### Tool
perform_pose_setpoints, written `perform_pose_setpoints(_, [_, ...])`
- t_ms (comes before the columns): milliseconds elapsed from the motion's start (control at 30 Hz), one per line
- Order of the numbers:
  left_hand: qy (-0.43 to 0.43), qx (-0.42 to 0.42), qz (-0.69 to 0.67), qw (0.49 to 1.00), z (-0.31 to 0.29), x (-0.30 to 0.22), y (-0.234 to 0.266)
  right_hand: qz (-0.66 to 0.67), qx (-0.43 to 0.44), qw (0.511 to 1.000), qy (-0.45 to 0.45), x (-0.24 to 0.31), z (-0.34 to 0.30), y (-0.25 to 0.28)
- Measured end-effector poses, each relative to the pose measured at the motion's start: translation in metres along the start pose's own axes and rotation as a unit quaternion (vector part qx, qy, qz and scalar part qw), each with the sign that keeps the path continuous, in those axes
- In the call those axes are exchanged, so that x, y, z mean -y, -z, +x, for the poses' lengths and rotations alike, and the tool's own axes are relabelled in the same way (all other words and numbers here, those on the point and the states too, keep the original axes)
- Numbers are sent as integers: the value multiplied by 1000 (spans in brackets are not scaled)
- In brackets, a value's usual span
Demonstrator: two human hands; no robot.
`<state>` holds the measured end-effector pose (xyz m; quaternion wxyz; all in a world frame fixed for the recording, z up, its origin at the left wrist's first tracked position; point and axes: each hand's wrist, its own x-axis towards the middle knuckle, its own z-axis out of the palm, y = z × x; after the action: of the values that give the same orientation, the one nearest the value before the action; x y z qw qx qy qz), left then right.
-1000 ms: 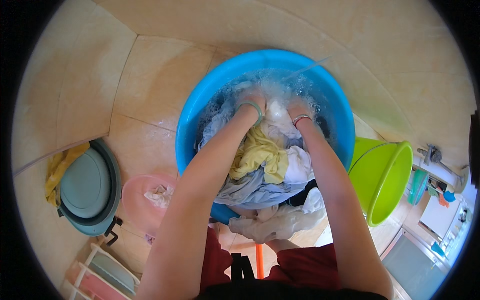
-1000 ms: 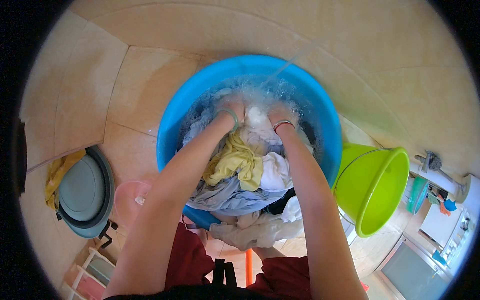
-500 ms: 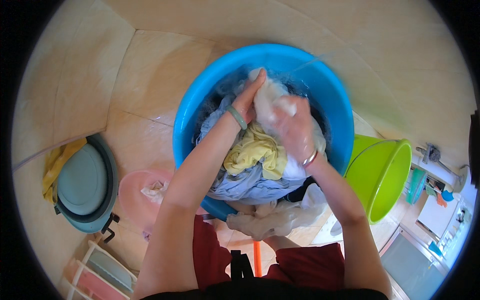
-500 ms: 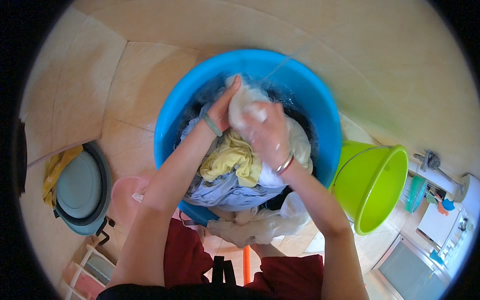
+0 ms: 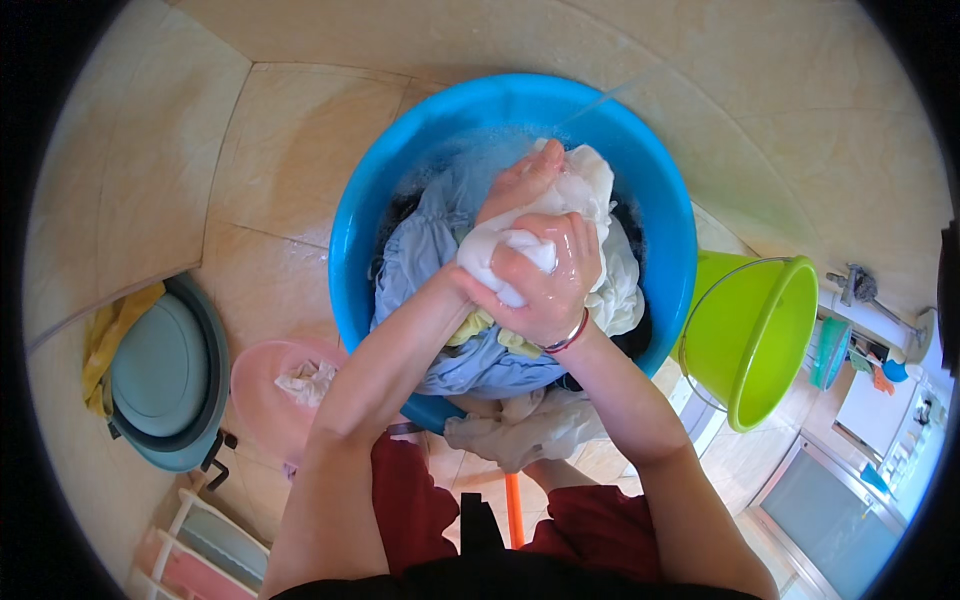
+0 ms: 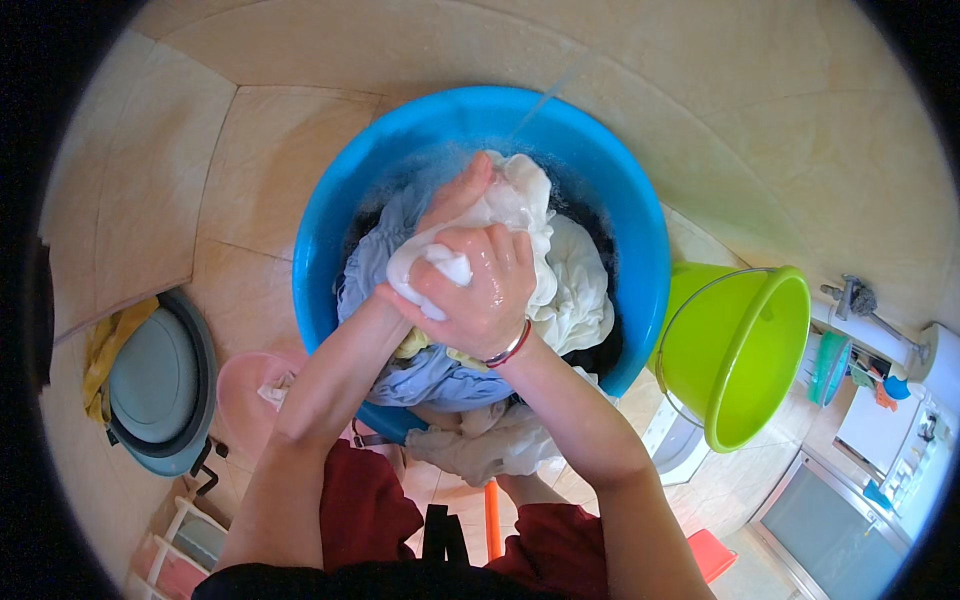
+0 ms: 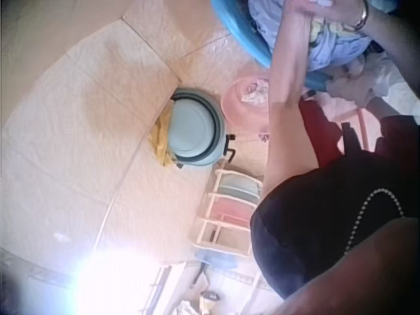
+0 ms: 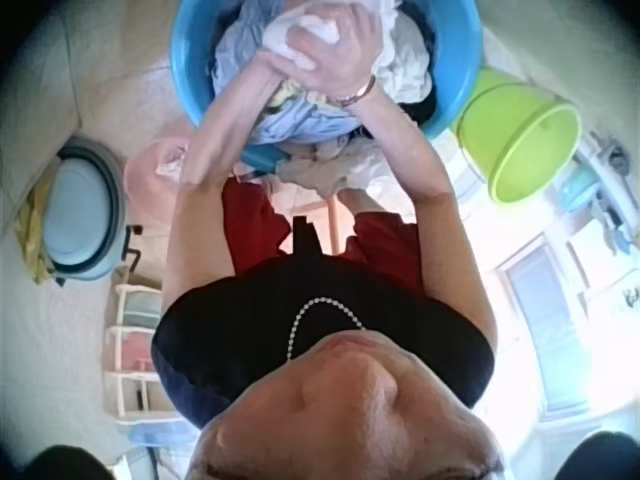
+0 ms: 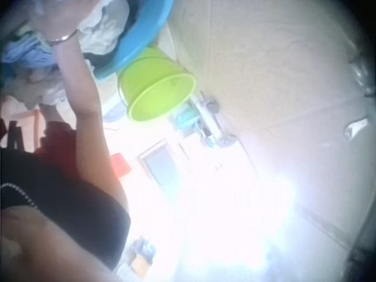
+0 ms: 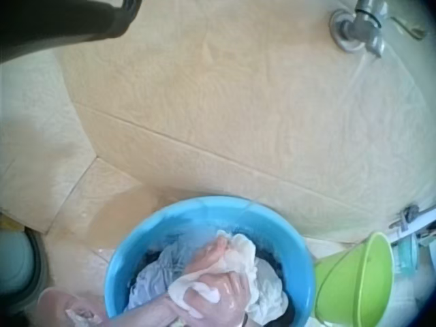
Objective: The person fills a green basin with water and pours it into a blue basin containing clothes. They then sit on an orange stool and hand-wash the clothes in the blue basin, scrubbing and rinsing them under running water from a shower head.
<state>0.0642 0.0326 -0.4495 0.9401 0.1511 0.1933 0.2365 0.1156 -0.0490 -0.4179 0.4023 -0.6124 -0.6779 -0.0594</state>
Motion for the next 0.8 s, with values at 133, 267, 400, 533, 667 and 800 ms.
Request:
perform_pose_setpoints(133, [-371,-107,545,745,11,19,19,95,-32,995,-14,-18,10,1])
perform_pose_setpoints(267, [-155,-187,110,964,15,31,29,156,22,985,-72,-32,7,0])
perform_pose_setpoints(400, [-182,-255,346,884,13,30,39,153,1,979,-135,-51,-2,-12])
perform_pose_setpoints(533, [-132,-304,361,872,-9,34,15,-19,56,935,-349,-125,-33,-10])
perform_pose_setpoints(667, [-41,-286,320,902,-12,24,14,60,31,921,-382,-130,-44,19])
perform_pose_setpoints(800, [-90,-175,278,940,-20,-2,10,-106,162,957,-215,-123,-28,68])
